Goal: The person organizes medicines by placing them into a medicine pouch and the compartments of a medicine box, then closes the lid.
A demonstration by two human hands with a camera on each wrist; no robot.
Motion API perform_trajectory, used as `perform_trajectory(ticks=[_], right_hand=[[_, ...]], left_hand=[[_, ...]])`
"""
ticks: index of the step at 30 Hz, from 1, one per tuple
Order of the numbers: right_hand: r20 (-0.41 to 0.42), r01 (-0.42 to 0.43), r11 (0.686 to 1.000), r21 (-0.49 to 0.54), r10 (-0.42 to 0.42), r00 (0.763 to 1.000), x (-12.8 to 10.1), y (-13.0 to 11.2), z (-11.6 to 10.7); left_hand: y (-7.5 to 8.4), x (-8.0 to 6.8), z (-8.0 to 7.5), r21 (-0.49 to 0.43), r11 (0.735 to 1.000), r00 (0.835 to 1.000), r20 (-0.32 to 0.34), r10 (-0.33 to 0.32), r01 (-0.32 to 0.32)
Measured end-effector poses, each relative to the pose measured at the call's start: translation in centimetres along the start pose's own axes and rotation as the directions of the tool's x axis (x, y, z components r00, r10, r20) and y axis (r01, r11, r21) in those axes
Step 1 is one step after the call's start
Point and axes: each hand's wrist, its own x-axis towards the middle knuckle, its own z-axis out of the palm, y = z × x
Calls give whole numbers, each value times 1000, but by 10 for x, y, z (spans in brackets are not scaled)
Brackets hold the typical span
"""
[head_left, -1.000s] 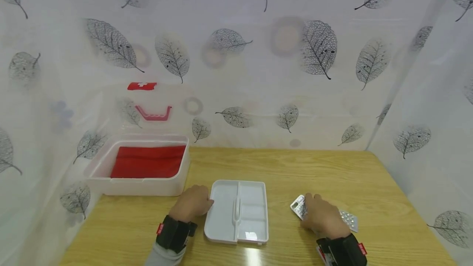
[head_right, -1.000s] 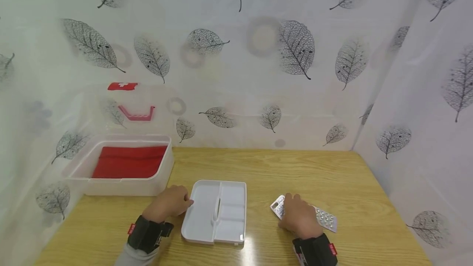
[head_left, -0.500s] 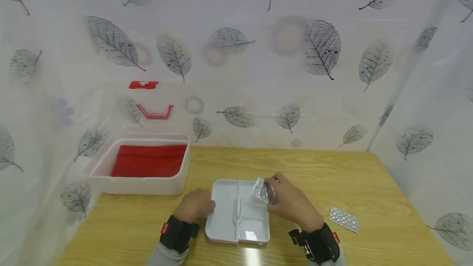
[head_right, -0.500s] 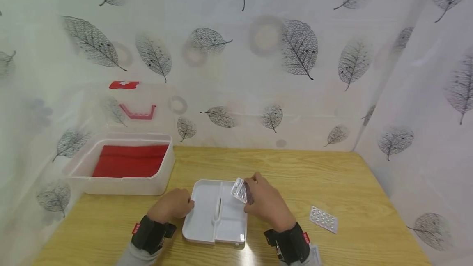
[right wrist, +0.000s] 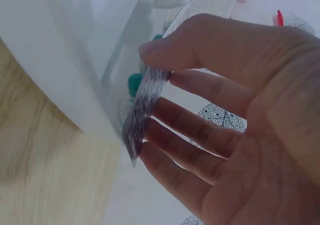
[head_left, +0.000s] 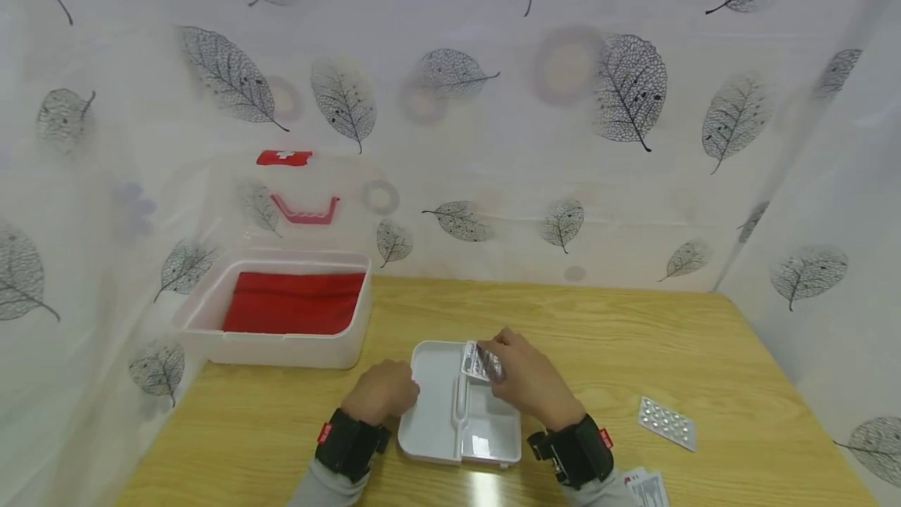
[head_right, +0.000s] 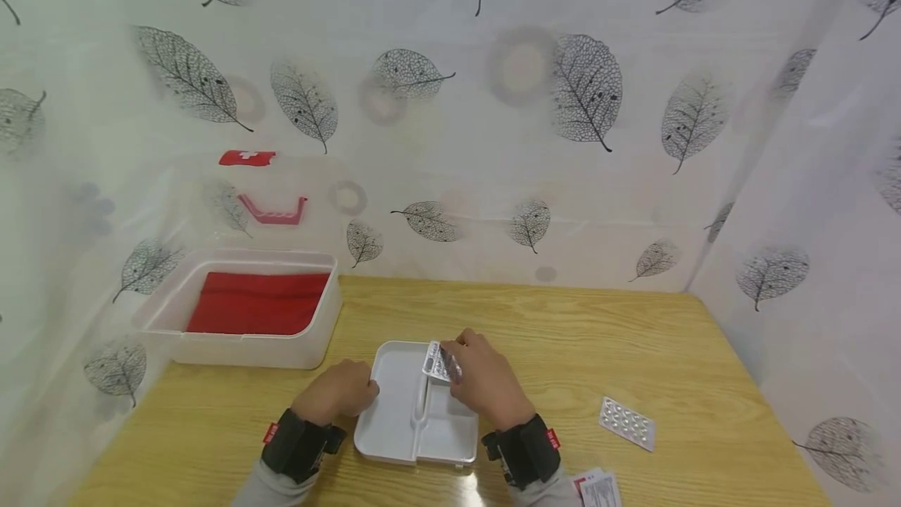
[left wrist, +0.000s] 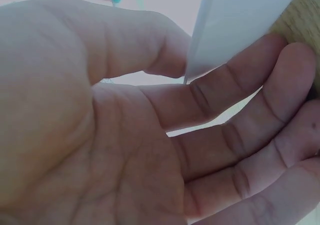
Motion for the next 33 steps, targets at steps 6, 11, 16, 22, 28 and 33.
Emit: perform_trajectory(ticks=[6, 11, 16, 22, 28, 33], right_hand=[[-4, 34, 999, 10, -34, 999, 2, 2, 6], [-6, 35, 999, 23, -35, 999, 3, 2, 7], [-67, 56, 995, 86, -50, 997, 5, -8, 5], [-58, 58, 982, 178, -48, 997, 10, -34, 10], [-62, 16, 975, 220, -2, 998, 21, -56, 24], [-90, -44, 991, 126, 56, 994, 25, -67, 36]], left_hand=[[-1, 0, 1, -8, 1000, 1000, 15, -10, 10], [-2, 1, 2, -3, 1000, 1000, 20, -12, 12], [-3, 4, 2, -1, 1000, 999, 35, -26, 26], [-3, 5, -1, 3, 999, 998, 59, -39, 39], [-3, 5, -1, 22, 1000, 999, 46, -9, 8], [-1, 7, -1, 64, 998, 999, 43, 22, -25]])
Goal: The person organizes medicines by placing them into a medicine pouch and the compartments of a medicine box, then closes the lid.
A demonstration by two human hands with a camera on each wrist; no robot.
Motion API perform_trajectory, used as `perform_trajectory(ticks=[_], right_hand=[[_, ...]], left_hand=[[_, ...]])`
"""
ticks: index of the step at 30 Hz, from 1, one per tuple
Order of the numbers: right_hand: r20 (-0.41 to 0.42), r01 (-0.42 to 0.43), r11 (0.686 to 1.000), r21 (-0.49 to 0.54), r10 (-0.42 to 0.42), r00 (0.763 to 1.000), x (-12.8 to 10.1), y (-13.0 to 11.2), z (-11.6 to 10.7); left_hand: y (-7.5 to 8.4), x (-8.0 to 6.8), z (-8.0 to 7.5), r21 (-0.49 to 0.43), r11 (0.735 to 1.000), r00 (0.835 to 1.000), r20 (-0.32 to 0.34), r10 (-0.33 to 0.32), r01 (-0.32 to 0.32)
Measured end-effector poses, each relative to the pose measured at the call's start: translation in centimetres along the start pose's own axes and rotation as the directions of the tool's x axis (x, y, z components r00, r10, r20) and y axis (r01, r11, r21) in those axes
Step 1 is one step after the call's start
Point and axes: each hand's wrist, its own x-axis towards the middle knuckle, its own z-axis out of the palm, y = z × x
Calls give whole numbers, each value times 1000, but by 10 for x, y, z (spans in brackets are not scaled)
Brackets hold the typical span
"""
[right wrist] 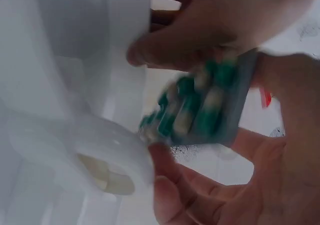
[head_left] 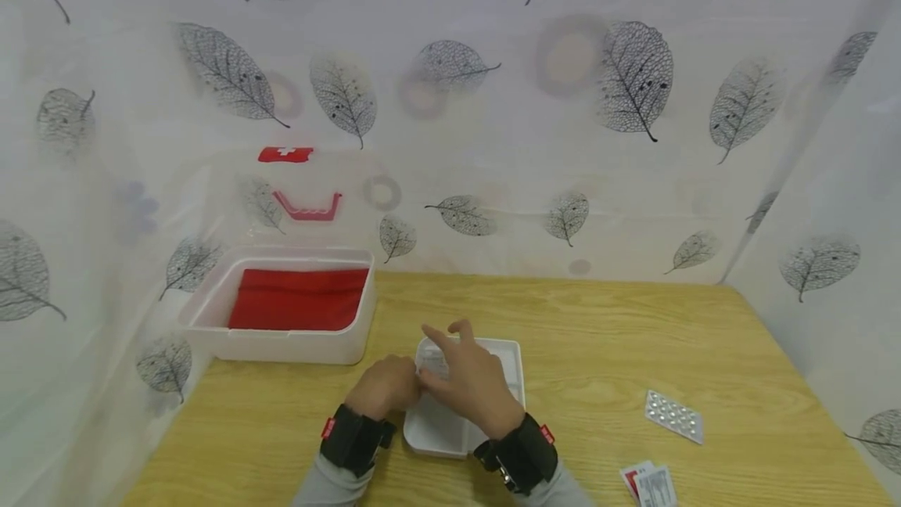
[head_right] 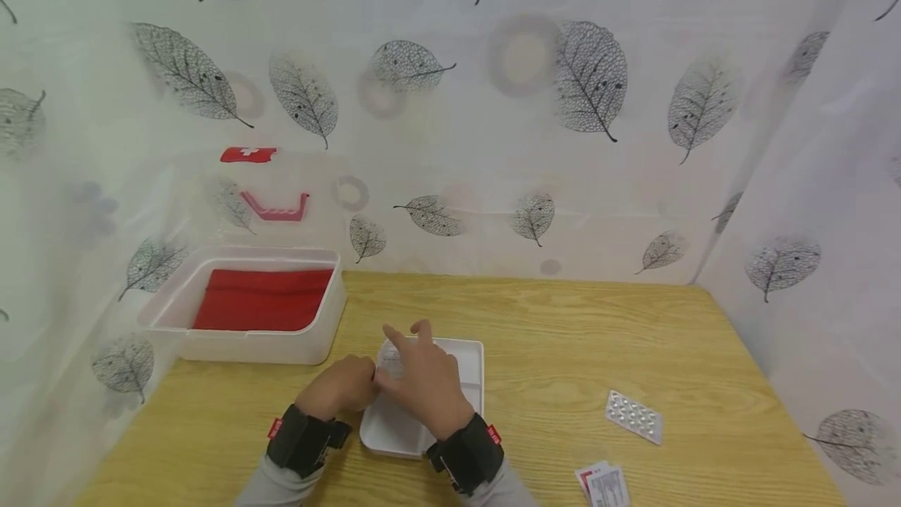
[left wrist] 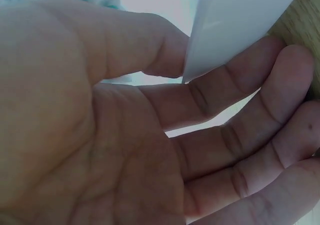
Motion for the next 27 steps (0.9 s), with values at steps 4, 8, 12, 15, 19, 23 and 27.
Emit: perform_trajectory(ticks=[4, 8, 12, 15, 19, 23, 27], right_hand=[[-48, 30, 993, -113, -36, 998, -4, -4, 6], [-66, 70, 979, -191, -84, 994, -7, -6, 7], [-13, 87, 976, -201, -91, 996, -9, -5, 5], [34, 94, 979, -183, -89, 995, -10, -2, 2], [25, 93, 986, -140, -90, 996, -10, 4, -9], [-21, 22, 994, -109, -25, 999, -15, 14, -33], [-31, -126, 986, -105, 124, 992, -33, 39, -67]], left_hand=[[1, 1, -1, 25, 999, 1000, 0, 24, -24], [0, 0, -4, 30, 997, 998, 0, 70, -70], [-4, -1, -4, 12, 992, 992, -28, 123, -122], [-5, -2, -4, -12, 991, 991, -29, 129, -130], [-4, -2, -2, -27, 995, 995, 0, 95, -95], [-5, -3, -1, -59, 998, 999, 23, 26, -25], [-4, -3, -1, -104, 994, 1000, 24, 19, -16]])
